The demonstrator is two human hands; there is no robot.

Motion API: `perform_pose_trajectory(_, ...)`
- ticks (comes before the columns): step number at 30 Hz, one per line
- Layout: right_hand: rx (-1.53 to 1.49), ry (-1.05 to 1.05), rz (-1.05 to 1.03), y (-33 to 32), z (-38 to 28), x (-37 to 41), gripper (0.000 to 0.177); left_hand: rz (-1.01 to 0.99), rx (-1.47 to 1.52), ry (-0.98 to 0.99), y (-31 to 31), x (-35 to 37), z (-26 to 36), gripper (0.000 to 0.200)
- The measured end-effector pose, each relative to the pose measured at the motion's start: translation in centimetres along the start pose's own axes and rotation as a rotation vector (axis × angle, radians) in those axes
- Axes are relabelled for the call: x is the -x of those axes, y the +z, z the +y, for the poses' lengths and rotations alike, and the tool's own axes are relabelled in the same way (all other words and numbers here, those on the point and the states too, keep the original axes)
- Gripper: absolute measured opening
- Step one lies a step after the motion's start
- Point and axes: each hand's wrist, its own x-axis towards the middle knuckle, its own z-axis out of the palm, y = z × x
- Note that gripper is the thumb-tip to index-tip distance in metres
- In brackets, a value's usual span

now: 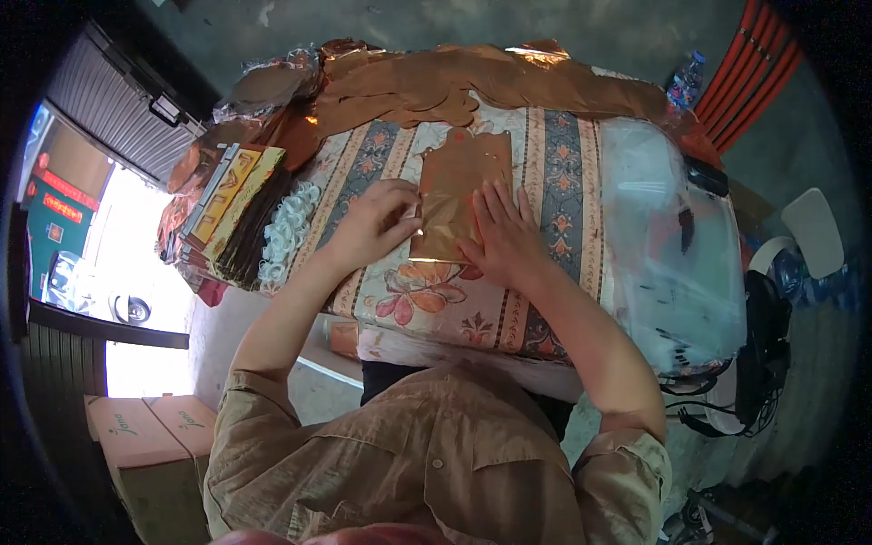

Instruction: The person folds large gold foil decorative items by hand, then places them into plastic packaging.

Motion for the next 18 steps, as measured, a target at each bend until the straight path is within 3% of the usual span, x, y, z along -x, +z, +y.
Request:
perform_pose_trajectory(1,-0.004,-0.001,-0.003,0.3,0.0,0.1,0.075,0.018,-0.051,0.121,0.2,0.1,0.2,0.026)
perform_pose_trajectory(5,-0.011,-0.009,0.032,0.6,0.4,-0.2,0.074,-0.053,-0.24,0.173,0.5,-0.1,0.6,0.026)
perform_pose_trajectory(11,0.01,0.006,0.001,0.3,0.1,0.0,0.073,-0.017,-0.115,0.074,1.2,0.6,-0.6,0.024)
perform_pose_trajectory(13,0.006,0.006,-0.001,0.3,0.1,-0.1,0.074,-0.05,0.126,-0.001,0.4,0.6,-0.7,0.023)
perform_pose_trajectory(16,-0.01,0.006,0.005,0.4,0.2,-0.1,0.074,-0.052,0.094,-0.124,-0.7,0.4,-1.0,0.023)
perform_pose_trajectory(17,-0.01,0.009,0.002,0.3,0.1,-0.1,0.074,-0.035,-0.034,0.002,-0.4,0.4,-2.2,0.022)
perform_pose_trajectory(18,-0.01,0.012,-0.003,0.2,0.0,-0.1,0.074,-0.035,-0.035,0.001,-0.4,0.3,-2.5,0.022)
